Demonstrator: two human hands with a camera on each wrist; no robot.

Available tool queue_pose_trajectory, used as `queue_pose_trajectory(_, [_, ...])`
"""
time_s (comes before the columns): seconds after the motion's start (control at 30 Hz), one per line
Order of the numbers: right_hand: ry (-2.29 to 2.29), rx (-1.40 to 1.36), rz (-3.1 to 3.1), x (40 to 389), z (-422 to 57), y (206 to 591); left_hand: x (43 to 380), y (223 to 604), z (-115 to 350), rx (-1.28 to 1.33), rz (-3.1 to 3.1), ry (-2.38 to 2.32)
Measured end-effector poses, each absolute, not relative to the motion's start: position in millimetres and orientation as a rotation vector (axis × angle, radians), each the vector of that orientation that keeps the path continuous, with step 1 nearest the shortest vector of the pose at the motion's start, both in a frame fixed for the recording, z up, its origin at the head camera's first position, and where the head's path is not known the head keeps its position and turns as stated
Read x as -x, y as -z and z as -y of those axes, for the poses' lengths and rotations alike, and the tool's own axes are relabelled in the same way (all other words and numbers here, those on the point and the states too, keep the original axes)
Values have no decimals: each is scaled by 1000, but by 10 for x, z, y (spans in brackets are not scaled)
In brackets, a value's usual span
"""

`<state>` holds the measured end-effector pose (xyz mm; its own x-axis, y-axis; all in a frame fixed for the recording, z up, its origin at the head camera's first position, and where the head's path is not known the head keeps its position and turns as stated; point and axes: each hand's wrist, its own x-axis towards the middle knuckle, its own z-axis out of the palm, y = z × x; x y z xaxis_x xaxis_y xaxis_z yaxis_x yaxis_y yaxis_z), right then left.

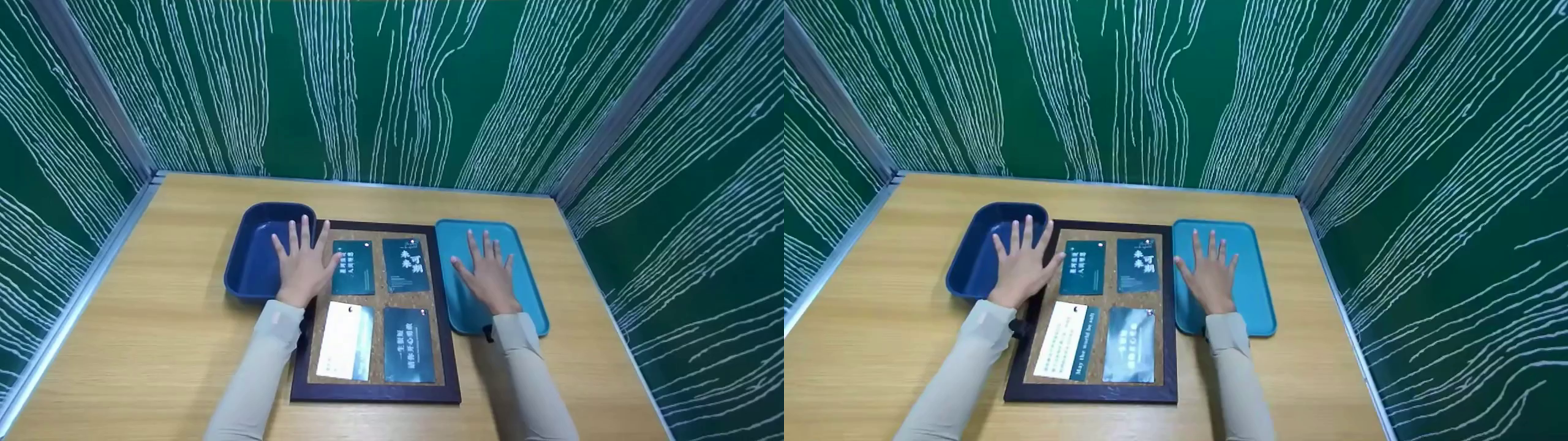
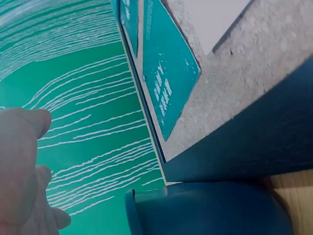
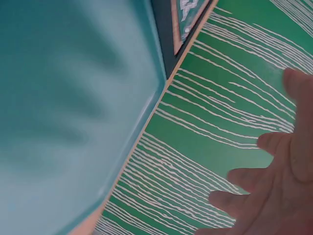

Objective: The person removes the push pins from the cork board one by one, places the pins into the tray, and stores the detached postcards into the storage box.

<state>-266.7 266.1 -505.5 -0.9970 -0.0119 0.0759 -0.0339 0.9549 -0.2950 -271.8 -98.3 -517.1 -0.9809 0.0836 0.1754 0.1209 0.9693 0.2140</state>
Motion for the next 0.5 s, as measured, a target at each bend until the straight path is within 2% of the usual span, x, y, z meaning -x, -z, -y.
queue_pose_trajectory(0.5, [-993, -135, 2897, 2591, -2739, 5115, 2442, 5208, 709, 291, 2879, 406])
